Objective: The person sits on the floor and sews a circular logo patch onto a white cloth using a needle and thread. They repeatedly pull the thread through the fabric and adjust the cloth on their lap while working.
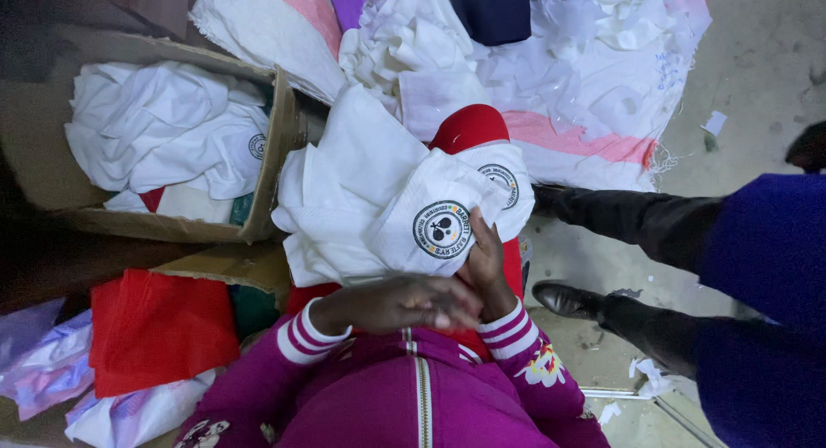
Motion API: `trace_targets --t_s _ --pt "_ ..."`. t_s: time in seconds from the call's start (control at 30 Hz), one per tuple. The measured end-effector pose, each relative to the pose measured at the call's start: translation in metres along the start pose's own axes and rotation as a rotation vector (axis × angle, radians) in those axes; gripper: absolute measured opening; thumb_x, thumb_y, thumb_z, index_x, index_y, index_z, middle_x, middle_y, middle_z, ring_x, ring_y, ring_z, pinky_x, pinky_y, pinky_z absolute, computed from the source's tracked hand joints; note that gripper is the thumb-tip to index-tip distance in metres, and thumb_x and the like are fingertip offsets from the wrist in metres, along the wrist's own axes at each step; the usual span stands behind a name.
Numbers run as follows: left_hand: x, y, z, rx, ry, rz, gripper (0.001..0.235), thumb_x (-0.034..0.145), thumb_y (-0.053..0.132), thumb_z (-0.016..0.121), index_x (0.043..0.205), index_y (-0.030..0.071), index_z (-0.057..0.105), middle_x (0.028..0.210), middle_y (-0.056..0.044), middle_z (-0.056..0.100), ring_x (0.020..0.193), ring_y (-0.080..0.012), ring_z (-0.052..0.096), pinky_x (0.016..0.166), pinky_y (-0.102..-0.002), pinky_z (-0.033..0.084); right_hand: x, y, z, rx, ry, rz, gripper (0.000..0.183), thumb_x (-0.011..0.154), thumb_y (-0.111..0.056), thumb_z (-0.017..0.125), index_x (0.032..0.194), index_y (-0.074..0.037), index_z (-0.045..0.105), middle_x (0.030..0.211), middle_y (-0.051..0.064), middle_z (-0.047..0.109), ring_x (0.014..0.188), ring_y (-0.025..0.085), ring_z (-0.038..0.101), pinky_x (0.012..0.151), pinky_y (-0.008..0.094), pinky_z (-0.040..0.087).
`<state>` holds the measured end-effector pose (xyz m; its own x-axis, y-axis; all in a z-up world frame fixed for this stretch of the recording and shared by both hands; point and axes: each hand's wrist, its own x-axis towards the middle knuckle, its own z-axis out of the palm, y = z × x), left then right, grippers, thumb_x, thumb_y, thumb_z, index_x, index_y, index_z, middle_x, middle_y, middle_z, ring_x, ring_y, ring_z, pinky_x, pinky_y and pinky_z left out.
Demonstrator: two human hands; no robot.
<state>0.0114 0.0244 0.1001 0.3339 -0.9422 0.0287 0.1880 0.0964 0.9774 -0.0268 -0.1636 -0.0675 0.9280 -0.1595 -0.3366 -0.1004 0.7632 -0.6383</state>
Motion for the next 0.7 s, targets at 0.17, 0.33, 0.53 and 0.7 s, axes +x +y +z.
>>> trace_targets --t_s 0.17,0.33,0.53,0.7 --pt "-0.002 -0.057 -0.005 0.757 1.062 0.072 0.049 0.11 0.003 0.045 0.159 0.002 0.048 0.156 -0.032 0.038 0.135 -0.0499 0.055 0.109 -0.048 0.054 0.001 -0.016 0.032 0.048 -0.084 -0.03 0.043 0.112 -0.026 0.046 0.148 -0.006 0.058 0.12 0.022 0.075 0.108 0.039 0.076 0.103 0.061 0.058" --pt "-0.003 -0.088 0.007 0.536 0.923 0.048 0.035 0.106 0.013 0.063 0.139 0.004 0.07 0.109 -0.013 0.073 0.098 -0.0325 0.078 0.083 -0.037 0.064 0.01 -0.008 0.013 0.052 -0.134 0.031 0.042 0.112 -0.027 0.046 0.149 -0.009 0.055 0.125 0.021 0.075 0.11 0.038 0.075 0.106 0.061 0.057" --pt "0.002 -0.095 0.013 0.703 0.804 -0.063 0.063 0.089 0.037 0.085 0.144 0.011 0.065 0.109 -0.008 0.06 0.087 -0.0317 0.074 0.07 -0.046 0.064 0.008 -0.003 -0.006 -0.001 -0.183 -0.045 0.045 0.112 -0.024 0.045 0.153 -0.006 0.05 0.129 0.024 0.071 0.116 0.04 0.072 0.109 0.065 0.054" --pt "0.004 -0.11 -0.005 0.305 0.626 0.139 0.027 0.103 0.028 0.073 0.085 0.008 0.068 0.08 -0.005 0.063 0.072 -0.0238 0.063 0.067 -0.038 0.049 0.023 0.003 -0.047 -0.023 -0.16 0.026 0.044 0.111 -0.027 0.048 0.15 -0.008 0.054 0.126 0.02 0.074 0.11 0.031 0.075 0.105 0.054 0.058"
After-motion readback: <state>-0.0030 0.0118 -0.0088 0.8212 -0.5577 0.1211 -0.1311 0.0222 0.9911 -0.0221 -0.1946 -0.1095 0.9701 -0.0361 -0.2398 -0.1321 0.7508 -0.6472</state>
